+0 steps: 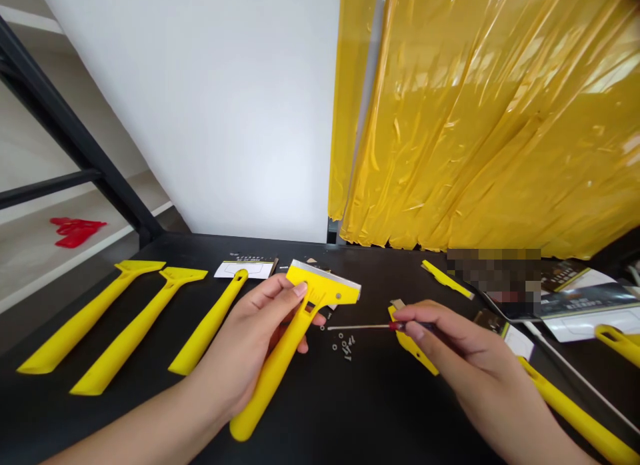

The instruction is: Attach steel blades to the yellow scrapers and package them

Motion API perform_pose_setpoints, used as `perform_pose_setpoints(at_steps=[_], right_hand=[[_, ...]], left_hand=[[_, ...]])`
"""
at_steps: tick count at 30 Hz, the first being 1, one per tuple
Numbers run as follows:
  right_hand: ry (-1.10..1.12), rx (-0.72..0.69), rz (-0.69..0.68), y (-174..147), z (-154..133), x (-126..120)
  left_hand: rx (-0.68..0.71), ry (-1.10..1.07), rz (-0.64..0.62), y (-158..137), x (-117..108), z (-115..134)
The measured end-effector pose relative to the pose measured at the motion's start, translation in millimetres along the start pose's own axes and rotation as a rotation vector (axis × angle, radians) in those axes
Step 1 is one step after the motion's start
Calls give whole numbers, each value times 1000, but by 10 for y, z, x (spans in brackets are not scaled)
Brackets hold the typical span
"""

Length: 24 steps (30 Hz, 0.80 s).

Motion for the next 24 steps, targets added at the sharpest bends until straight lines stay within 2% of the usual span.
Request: perform_pose_setpoints(at_steps=[3,5,24], right_hand=[[-144,-116,3,13,-117,74],[-201,-142,17,35,-104,99],[-195,-69,-7,185,99,229]], left_hand=[[5,11,-4,1,4,0],[-5,21,-4,5,0,-14],[-43,43,-3,-4,35,-34]])
Point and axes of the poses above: each hand's wrist, its own y-axis towards the middle knuckle, its own x-axis out of the palm, z = x × y, the point moved 10 cm from there along y, towards the middle knuckle, and after that the axes turned 13 degrees about -y, right-handed, at the moved point
